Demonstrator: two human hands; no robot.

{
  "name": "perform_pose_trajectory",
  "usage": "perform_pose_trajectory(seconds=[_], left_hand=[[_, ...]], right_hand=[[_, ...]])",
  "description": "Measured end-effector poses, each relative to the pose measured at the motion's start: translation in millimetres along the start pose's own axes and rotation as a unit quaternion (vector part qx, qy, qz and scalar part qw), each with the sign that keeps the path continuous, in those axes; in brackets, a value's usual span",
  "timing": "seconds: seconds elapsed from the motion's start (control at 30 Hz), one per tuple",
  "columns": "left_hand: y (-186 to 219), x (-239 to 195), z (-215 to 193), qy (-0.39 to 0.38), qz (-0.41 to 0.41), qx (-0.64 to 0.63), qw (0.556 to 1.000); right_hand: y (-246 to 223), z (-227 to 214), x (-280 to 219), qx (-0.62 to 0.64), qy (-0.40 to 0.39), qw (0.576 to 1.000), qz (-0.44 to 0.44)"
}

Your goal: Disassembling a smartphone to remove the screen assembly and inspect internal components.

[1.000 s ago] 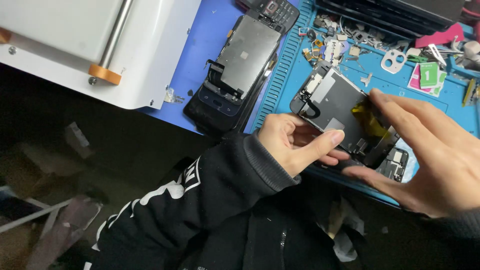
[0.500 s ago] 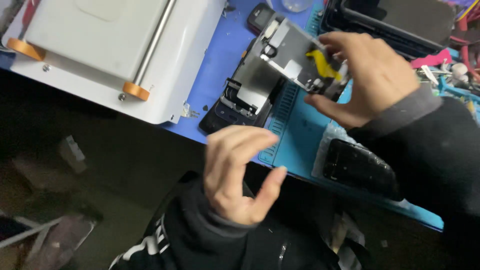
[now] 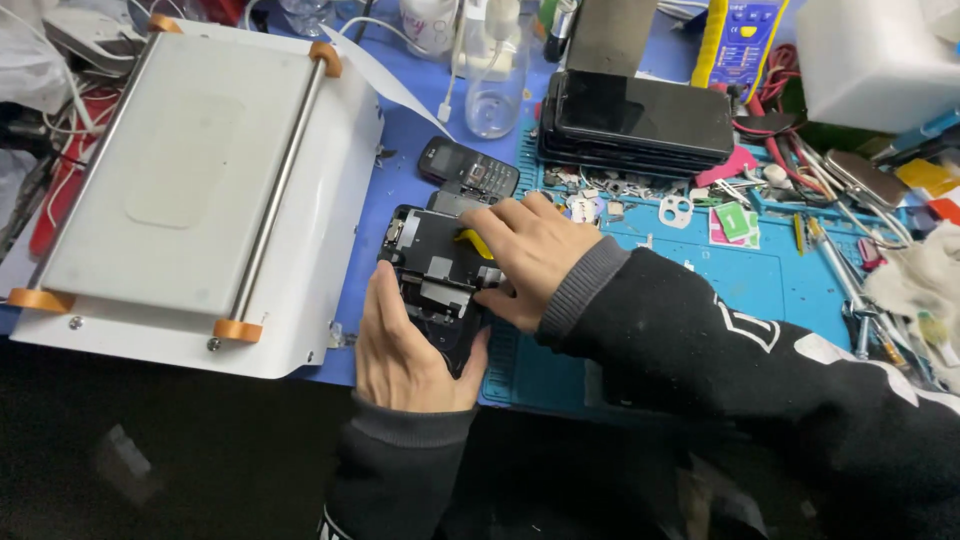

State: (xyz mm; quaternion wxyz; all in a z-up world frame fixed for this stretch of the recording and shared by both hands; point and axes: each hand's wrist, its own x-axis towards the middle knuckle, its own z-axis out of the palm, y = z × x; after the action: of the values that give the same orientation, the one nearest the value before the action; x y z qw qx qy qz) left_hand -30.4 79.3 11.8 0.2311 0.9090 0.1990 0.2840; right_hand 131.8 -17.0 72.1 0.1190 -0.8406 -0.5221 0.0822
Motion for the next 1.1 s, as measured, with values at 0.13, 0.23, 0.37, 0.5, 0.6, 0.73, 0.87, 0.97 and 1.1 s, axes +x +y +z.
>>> perform_pose_trajectory(seconds=[0.13,0.23,0.37,0.5,0.6,0.73,0.87,0.97,1.1], left_hand=[[6.0,1.9,-2.2,0.026,0.007,-0.008,1.000],[9.5,-0.6,1.4,0.014,-0.012,0.009,1.000],[11.9,-0.8,0.5,-0.006,-0.031,0.006,0.999],[12.0,-1.1,3.2,0.000,-0.019,-0.004,1.000],[10.9,-3.2,-0.7,0.018,0.000,-0.020,1.000],[4.7,-13.7,-14.9,0.042,0.044,-0.029,0.998],[-10.2,-22.1,-9.1,0.042,0.080,-0.029,0.996],[-17.0,-22.4,-1.9,0.038,0.117,-0.018,0.992],[-16.6,-15.1,0.5,0.059,0.118,-0.043,0.990]], right_hand=[[-1.5,3.3,-2.4,-0.020,-0.022,0.999,-0.020],[3.2,13.3,-4.3,-0.046,0.004,0.998,-0.046],[5.1,12.2,-2.3,-0.038,-0.007,0.998,-0.059],[5.1,10.0,-4.4,0.022,-0.026,0.999,-0.032],[6.0,11.2,-5.3,0.038,-0.018,0.998,-0.036],[19.3,20.2,-9.9,0.044,0.044,0.994,-0.092],[23.2,0.7,-7.1,0.070,-0.025,0.997,-0.014],[42.5,-3.9,-3.3,0.105,0.000,0.994,0.002],[66.3,-5.9,10.4,0.088,-0.032,0.995,0.019]])
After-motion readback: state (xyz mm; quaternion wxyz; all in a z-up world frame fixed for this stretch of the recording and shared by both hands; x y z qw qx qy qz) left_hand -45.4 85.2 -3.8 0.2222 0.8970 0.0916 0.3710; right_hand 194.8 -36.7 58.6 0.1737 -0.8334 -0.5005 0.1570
